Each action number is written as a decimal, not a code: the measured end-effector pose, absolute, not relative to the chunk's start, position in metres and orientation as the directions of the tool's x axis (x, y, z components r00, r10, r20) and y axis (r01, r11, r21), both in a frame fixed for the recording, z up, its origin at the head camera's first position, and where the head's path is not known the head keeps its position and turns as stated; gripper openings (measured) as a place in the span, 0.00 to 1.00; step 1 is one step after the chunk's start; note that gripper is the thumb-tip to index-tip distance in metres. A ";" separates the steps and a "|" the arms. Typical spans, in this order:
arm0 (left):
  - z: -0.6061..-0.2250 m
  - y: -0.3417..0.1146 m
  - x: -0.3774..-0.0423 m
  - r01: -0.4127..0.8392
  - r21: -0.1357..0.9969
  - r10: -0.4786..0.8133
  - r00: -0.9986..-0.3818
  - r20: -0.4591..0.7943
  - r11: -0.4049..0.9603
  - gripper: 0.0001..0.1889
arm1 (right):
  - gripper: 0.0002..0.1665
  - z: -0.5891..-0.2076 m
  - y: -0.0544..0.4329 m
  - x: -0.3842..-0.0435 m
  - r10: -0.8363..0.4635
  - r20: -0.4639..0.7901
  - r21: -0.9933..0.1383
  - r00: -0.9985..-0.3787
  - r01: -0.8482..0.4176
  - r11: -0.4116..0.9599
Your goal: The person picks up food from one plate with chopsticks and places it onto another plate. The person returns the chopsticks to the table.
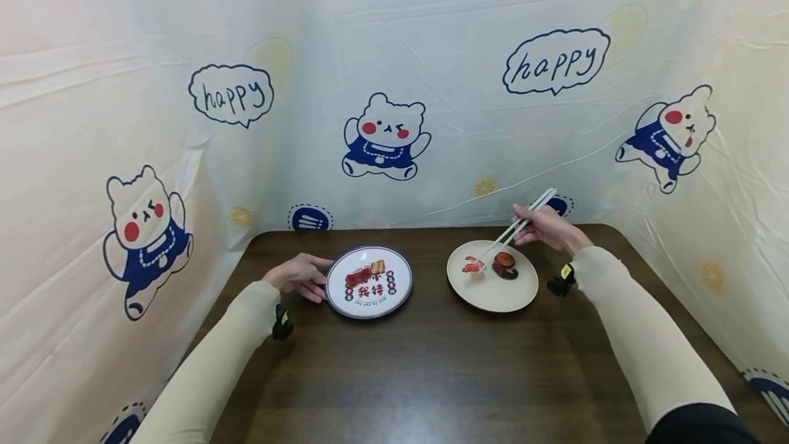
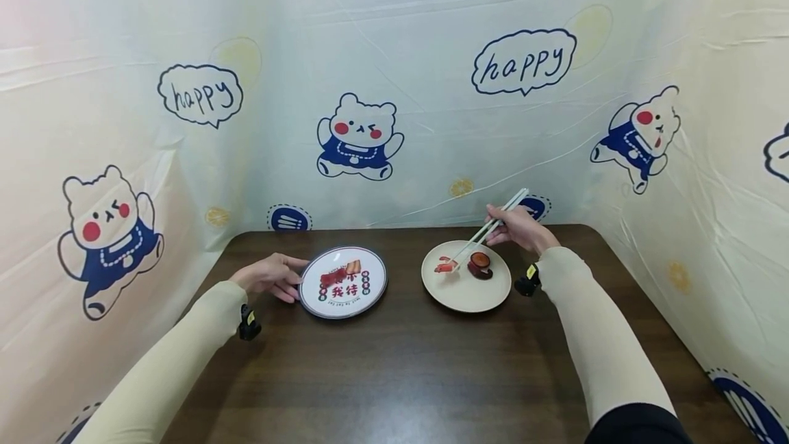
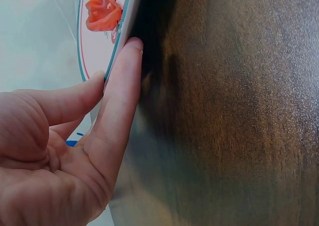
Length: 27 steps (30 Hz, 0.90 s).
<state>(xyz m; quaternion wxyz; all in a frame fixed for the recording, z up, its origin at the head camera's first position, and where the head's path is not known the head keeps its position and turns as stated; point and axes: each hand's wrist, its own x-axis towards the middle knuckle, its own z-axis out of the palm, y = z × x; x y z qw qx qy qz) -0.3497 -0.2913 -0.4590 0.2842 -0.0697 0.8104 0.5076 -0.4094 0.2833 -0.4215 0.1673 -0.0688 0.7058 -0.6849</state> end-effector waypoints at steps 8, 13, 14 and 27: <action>-0.461 -0.291 -0.351 -0.411 0.782 0.159 -0.831 -0.533 0.469 0.32 | 0.22 -0.425 0.279 -0.410 -0.315 -0.150 -0.989 -0.937 0.140 0.053; -0.460 -0.290 -0.351 -0.411 0.780 0.154 -0.832 -0.532 0.472 0.32 | 0.22 -0.425 0.275 -0.412 -0.314 -0.146 -0.989 -0.938 0.141 0.039; -0.460 -0.290 -0.351 -0.412 0.780 0.153 -0.833 -0.532 0.471 0.32 | 0.22 -0.425 0.274 -0.412 -0.315 -0.143 -0.990 -0.938 0.139 0.036; -0.460 -0.291 -0.351 -0.413 0.781 0.155 -0.832 -0.532 0.468 0.32 | 0.22 -0.425 0.262 -0.414 -0.315 -0.134 -0.991 -0.939 0.134 0.022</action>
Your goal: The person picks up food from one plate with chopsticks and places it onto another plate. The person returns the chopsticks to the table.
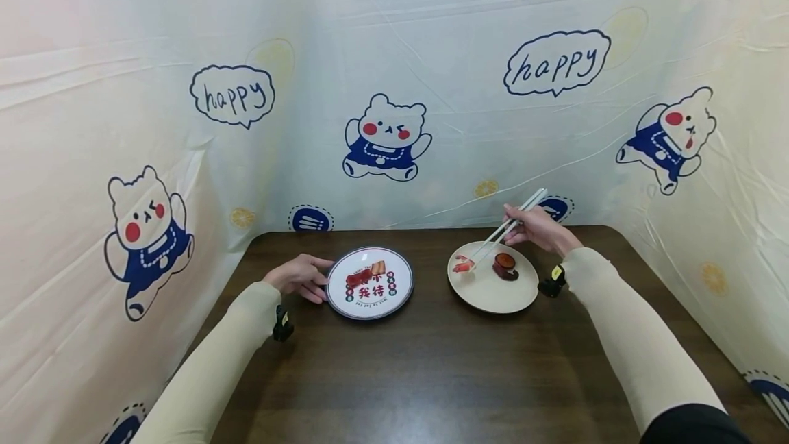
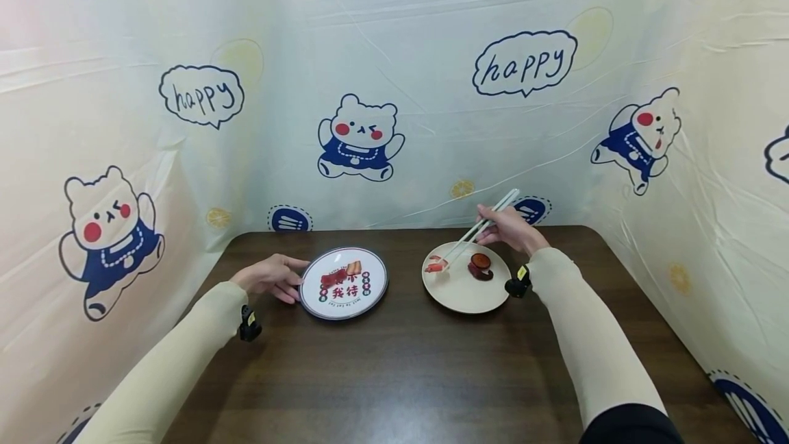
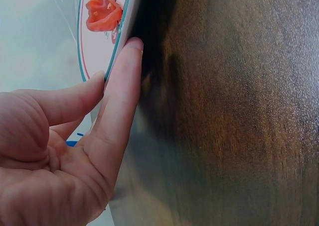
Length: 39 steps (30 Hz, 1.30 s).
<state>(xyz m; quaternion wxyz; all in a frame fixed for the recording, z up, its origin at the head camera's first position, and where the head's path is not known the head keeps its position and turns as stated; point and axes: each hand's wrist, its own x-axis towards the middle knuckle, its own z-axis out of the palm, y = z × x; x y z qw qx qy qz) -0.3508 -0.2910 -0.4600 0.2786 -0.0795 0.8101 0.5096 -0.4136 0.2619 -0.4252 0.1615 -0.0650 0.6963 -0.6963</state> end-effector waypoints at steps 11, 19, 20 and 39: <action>-0.460 -0.291 -0.351 -0.413 0.781 0.155 -0.832 -0.533 0.469 0.32 | 0.21 -0.425 0.250 -0.414 -0.310 -0.116 -0.993 -0.943 0.117 0.015; -0.460 -0.291 -0.351 -0.416 0.774 0.155 -0.827 -0.540 0.477 0.32 | 0.22 -0.429 0.244 -0.417 -0.319 -0.105 -0.994 -0.942 0.106 0.014; -0.460 -0.291 -0.351 -0.417 0.774 0.154 -0.827 -0.541 0.476 0.33 | 0.22 -0.429 0.243 -0.418 -0.321 -0.103 -0.994 -0.942 0.105 0.010; -0.462 -0.293 -0.353 -0.415 0.779 0.151 -0.831 -0.535 0.470 0.32 | 0.22 -0.430 0.218 -0.421 -0.342 -0.069 -0.996 -0.937 0.082 -0.026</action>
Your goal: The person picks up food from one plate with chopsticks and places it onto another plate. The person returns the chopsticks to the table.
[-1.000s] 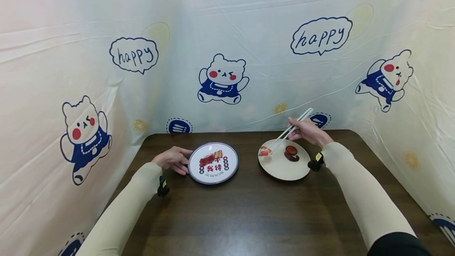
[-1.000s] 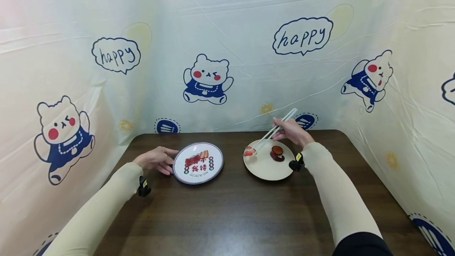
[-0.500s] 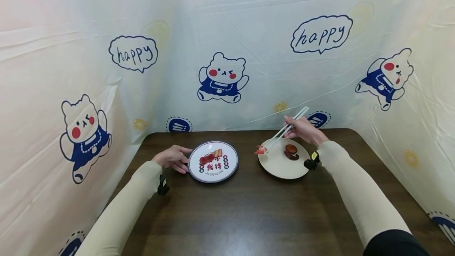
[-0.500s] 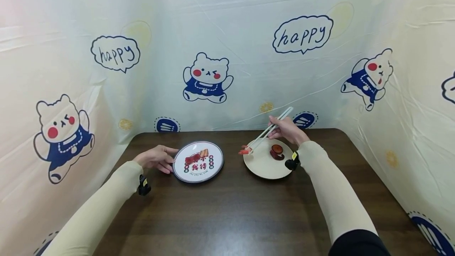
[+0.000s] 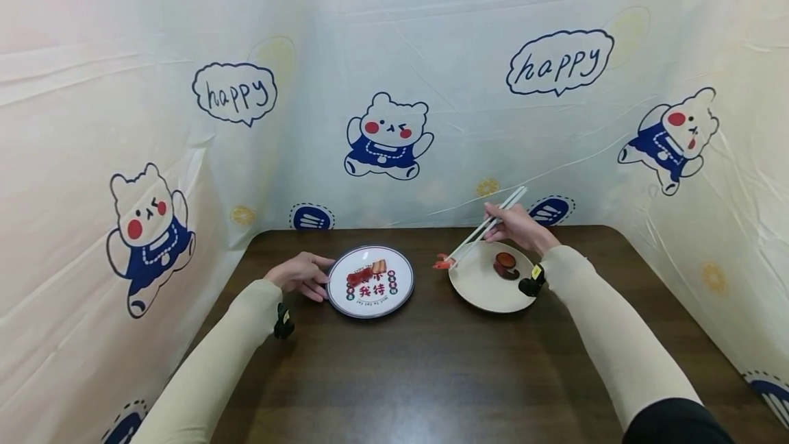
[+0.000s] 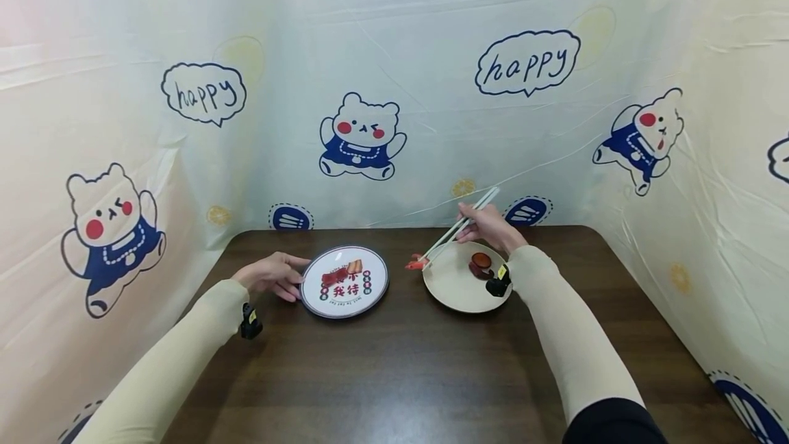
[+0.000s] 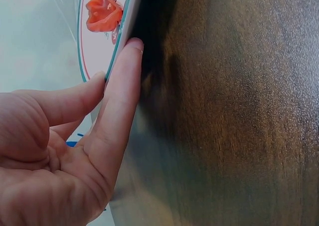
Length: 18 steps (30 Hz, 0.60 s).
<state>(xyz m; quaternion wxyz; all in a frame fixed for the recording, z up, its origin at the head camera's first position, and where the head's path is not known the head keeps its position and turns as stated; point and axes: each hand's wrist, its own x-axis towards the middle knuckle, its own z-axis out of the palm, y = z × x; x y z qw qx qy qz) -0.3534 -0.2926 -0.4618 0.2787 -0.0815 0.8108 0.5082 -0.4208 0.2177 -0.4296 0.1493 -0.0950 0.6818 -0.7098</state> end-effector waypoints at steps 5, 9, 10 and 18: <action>-0.462 -0.292 -0.352 -0.414 0.779 0.154 -0.831 -0.535 0.470 0.33 | 0.22 -0.430 0.211 -0.421 -0.360 -0.066 -0.995 -0.930 0.090 -0.049; -0.461 -0.292 -0.351 -0.409 0.785 0.173 -0.828 -0.533 0.465 0.33 | 0.21 -0.430 0.206 -0.421 -0.363 -0.075 -0.995 -0.929 0.093 -0.033; -0.462 -0.292 -0.351 -0.411 0.786 0.172 -0.828 -0.534 0.461 0.33 | 0.22 -0.431 0.205 -0.421 -0.363 -0.078 -0.995 -0.929 0.095 -0.031; -0.461 -0.293 -0.352 -0.407 0.792 0.184 -0.827 -0.531 0.455 0.33 | 0.21 -0.432 0.194 -0.423 -0.360 -0.073 -0.996 -0.930 0.089 -0.027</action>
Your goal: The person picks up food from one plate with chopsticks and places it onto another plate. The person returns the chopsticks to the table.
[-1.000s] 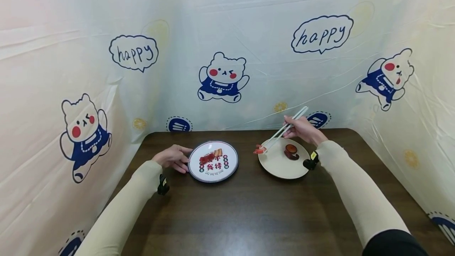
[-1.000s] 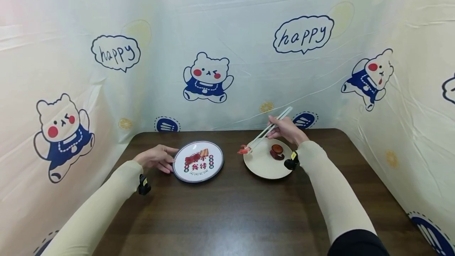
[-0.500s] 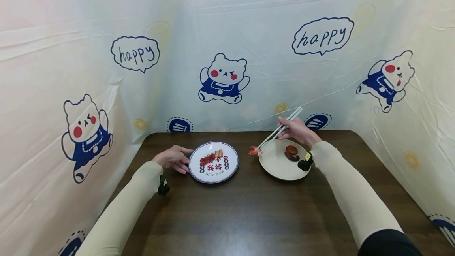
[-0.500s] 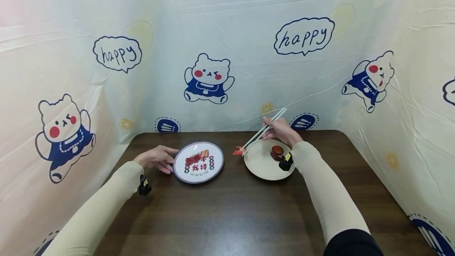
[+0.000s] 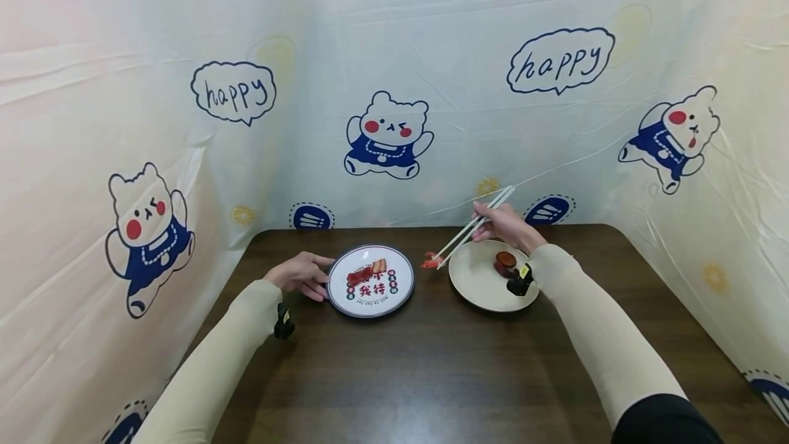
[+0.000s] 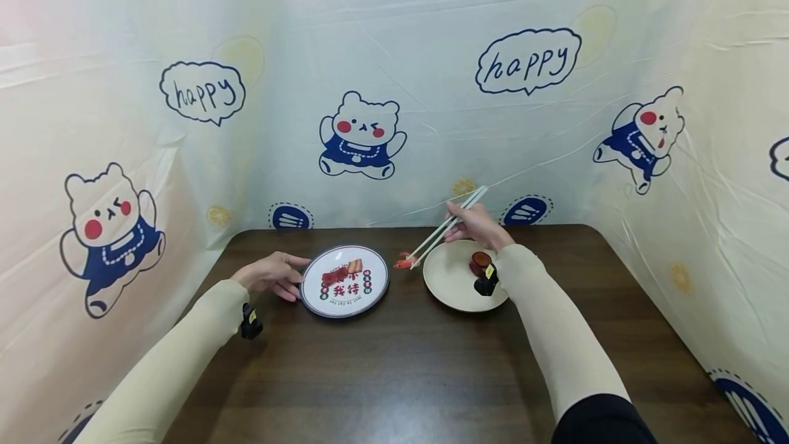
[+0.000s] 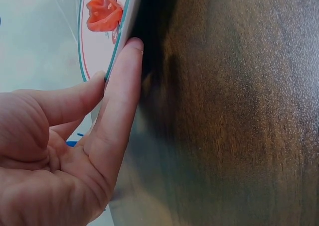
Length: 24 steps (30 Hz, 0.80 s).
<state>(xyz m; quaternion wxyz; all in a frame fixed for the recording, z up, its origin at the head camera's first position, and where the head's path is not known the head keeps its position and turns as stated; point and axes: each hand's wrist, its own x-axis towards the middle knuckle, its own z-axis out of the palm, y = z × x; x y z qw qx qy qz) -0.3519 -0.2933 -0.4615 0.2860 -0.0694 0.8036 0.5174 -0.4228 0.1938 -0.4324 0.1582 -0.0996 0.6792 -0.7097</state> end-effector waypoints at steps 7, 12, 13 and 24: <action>-0.461 -0.294 -0.351 -0.407 0.793 0.182 -0.829 -0.529 0.452 0.33 | 0.22 -0.430 0.185 -0.423 -0.360 -0.089 -0.995 -0.929 0.099 -0.011; -0.461 -0.294 -0.351 -0.413 0.791 0.170 -0.830 -0.531 0.452 0.33 | 0.22 -0.429 0.179 -0.423 -0.356 -0.102 -0.993 -0.929 0.115 -0.015; -0.461 -0.294 -0.351 -0.417 0.790 0.167 -0.830 -0.533 0.449 0.33 | 0.22 -0.429 0.177 -0.423 -0.357 -0.101 -0.993 -0.929 0.114 -0.016; -0.459 -0.292 -0.350 -0.409 0.790 0.170 -0.832 -0.529 0.457 0.32 | 0.21 -0.435 0.166 -0.423 -0.347 -0.091 -0.992 -0.934 0.117 -0.055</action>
